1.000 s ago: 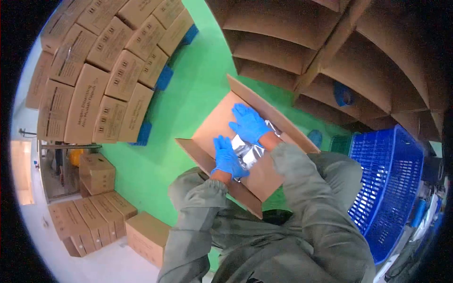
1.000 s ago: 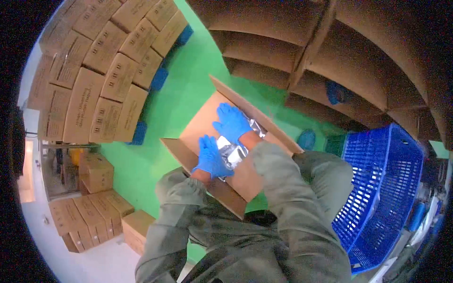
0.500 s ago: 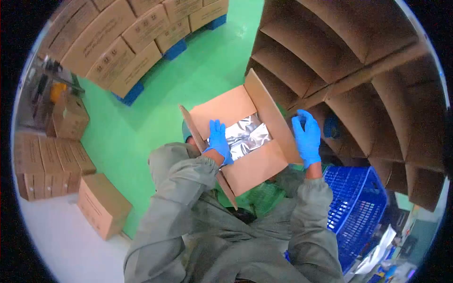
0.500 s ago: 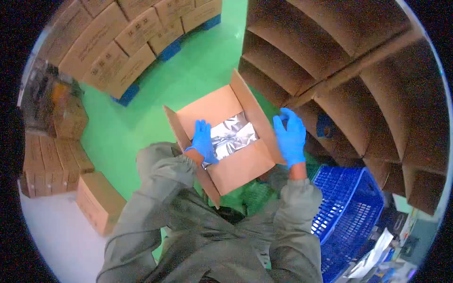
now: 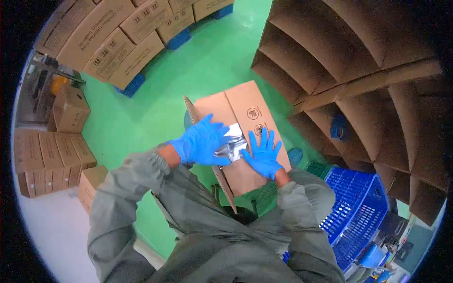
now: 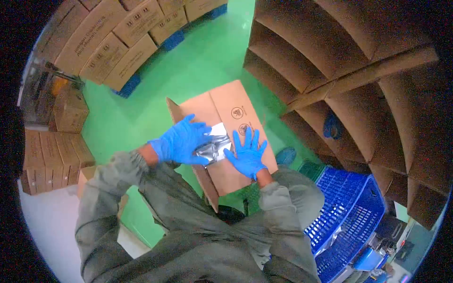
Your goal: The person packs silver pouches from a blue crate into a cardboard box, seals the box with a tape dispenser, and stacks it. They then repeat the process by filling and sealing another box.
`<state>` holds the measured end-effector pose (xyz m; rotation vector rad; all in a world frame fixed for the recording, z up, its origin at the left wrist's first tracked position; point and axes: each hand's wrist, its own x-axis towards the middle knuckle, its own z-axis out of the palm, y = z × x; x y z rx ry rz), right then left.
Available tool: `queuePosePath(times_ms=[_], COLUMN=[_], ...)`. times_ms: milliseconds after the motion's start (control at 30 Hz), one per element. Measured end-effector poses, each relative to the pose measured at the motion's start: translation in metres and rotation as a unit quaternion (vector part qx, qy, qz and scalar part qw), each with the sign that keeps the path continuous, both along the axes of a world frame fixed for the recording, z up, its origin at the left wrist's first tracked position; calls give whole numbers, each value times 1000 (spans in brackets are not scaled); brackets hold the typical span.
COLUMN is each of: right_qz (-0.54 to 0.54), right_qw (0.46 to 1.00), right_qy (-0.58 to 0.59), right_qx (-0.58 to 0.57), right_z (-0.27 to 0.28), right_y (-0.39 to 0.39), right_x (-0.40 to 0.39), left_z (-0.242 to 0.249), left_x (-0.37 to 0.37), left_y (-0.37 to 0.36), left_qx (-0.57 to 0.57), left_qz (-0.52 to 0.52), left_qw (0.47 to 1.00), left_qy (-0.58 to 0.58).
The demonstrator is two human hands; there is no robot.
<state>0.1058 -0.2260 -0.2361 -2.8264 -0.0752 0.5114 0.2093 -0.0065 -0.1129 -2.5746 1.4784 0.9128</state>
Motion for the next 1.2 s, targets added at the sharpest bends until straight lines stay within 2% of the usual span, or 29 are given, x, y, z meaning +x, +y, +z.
queuePosePath(times_ms=[67,100,133,200,267,300,333,367,400,433,467,533,567,600,633,700,733,767,833,867,900,967,1000,1033,1067,1133,1167,1200], right_qz=[16,6,-6,19,43,56,68,6,0,-23,-66,-150,-173,-191,-208,-243,-218,-183,-148,-162,-245,-321,-287,-249,-257,-211,-220,-237], right_qw=[999,998,996,997,996,996,990,982,984,974,944,825,768,748,758,880,919,935,942,944,930,897,920,916,913,941,936,944], right_qy=[18,45,77,78,76,7,-60,-186,-180,-215,-294,-482,-541,-551,-526,-312,-243,-241,-263,-254,-189,-144,-236,-314,-316,-260,-270,-229], right_qx=[22,40,55,23,-17,-62,-103,17,17,63,134,255,297,317,326,262,219,186,149,134,198,267,124,-23,-20,-51,-47,-32], right_z=[-2,-3,-5,-13,-28,-42,-31,-16,16,37,59,97,109,103,80,1,-38,-46,-47,-55,-59,-62,-31,-13,-14,-18,-18,-17], right_y=[-8,-10,-12,-17,-24,-26,-18,-13,-17,-18,-19,-18,-15,-10,-5,5,9,17,21,11,3,-22,-29,-32,-30,-25,-25,-24], right_x=[4,8,7,7,6,2,-1,-7,-6,-9,-19,-34,-35,-38,-45,-46,-40,-25,-7,-27,-26,-11,3,10,9,15,16,15], left_z=[-21,-31,-45,-80,-122,-135,-137,-140,-139,-136,-137,-141,-138,-142,-150,-153,-152,-151,-146,-148,-147,-139,-137,-138,-137,-136,-135,-137], left_x=[11,17,22,36,39,42,44,41,45,53,56,45,47,48,49,51,51,47,53,40,40,54,54,52,47,47,44,35], left_y=[-1,-12,-29,-69,-96,-107,-109,-109,-110,-111,-111,-110,-109,-108,-110,-110,-112,-113,-108,-110,-110,-116,-117,-118,-117,-114,-112,-109], left_qx=[-200,-254,-256,-340,-309,-270,-275,-272,-267,-265,-264,-250,-261,-274,-290,-286,-284,-290,-281,-291,-275,-264,-264,-261,-258,-250,-249,-244], left_qz=[2,-2,11,53,87,106,116,115,111,111,110,116,118,116,121,115,112,105,122,113,115,109,110,110,102,117,106,138], left_qw=[978,961,961,922,926,931,930,932,931,931,932,943,938,932,926,927,928,927,933,934,936,933,933,935,937,937,936,935], left_qy=[-63,-109,-106,-175,-200,-224,-216,-213,-221,-226,-222,-190,-197,-205,-209,-212,-215,-215,-190,-172,-187,-221,-220,-212,-214,-214,-225,-218])
